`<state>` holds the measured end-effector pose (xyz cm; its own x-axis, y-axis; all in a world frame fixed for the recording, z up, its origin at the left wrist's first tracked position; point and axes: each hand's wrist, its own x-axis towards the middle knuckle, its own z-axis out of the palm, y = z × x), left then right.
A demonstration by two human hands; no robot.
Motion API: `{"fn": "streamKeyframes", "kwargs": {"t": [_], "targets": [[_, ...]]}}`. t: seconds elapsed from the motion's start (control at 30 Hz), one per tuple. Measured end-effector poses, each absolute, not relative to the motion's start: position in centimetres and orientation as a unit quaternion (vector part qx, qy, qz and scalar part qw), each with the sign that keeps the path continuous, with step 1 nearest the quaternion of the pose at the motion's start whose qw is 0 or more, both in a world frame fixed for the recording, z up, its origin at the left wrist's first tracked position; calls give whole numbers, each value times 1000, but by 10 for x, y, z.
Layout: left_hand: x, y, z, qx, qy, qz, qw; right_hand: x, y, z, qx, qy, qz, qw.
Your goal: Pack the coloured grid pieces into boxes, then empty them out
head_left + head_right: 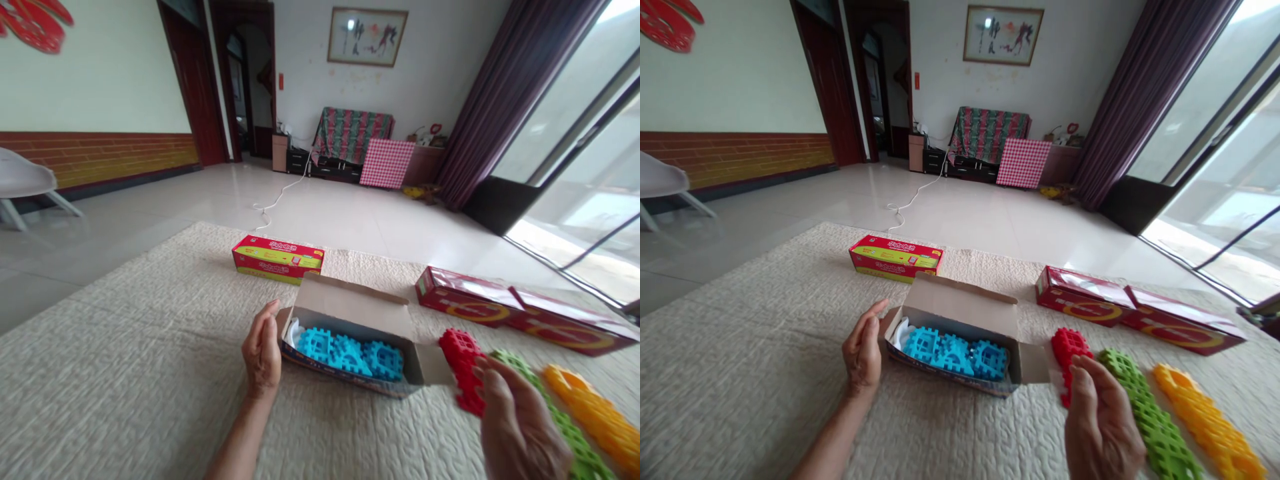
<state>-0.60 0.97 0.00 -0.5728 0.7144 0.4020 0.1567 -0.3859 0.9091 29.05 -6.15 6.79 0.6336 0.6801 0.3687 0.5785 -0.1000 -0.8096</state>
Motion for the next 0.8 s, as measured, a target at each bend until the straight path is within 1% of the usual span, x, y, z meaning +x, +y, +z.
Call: {"fn": "streamKeyframes", "kwargs": {"t": [0.07, 0.1, 0.13, 0.2, 0.27, 0.37, 0.43, 0.53, 0.8], "targets": [[-7, 13, 0, 346, 567, 721, 198, 283, -58, 44, -688, -341, 117, 630], [-8, 14, 1, 307, 584, 723, 206, 278, -56, 33, -663, -323, 134, 662], [-9, 15, 2, 268, 591, 728, 222, 272, -54, 23, -653, -315, 143, 674], [-13, 17, 5, 196, 578, 742, 277, 263, -53, 8, -658, -351, 136, 652], [-18, 18, 10, 132, 528, 758, 359, 258, -54, 0, -655, -429, 115, 611], [-24, 19, 17, 62, 446, 766, 458, 259, -55, -2, -592, -547, 86, 586], [-26, 19, 19, 54, 415, 772, 478, 260, -53, -1, -559, -588, 66, 580], [-24, 20, 18, 88, 395, 780, 478, 261, -49, 0, -545, -614, 57, 568], [-6, 14, 13, 223, 420, 724, 500, 262, -46, -3, -547, -583, 120, 588]]}}
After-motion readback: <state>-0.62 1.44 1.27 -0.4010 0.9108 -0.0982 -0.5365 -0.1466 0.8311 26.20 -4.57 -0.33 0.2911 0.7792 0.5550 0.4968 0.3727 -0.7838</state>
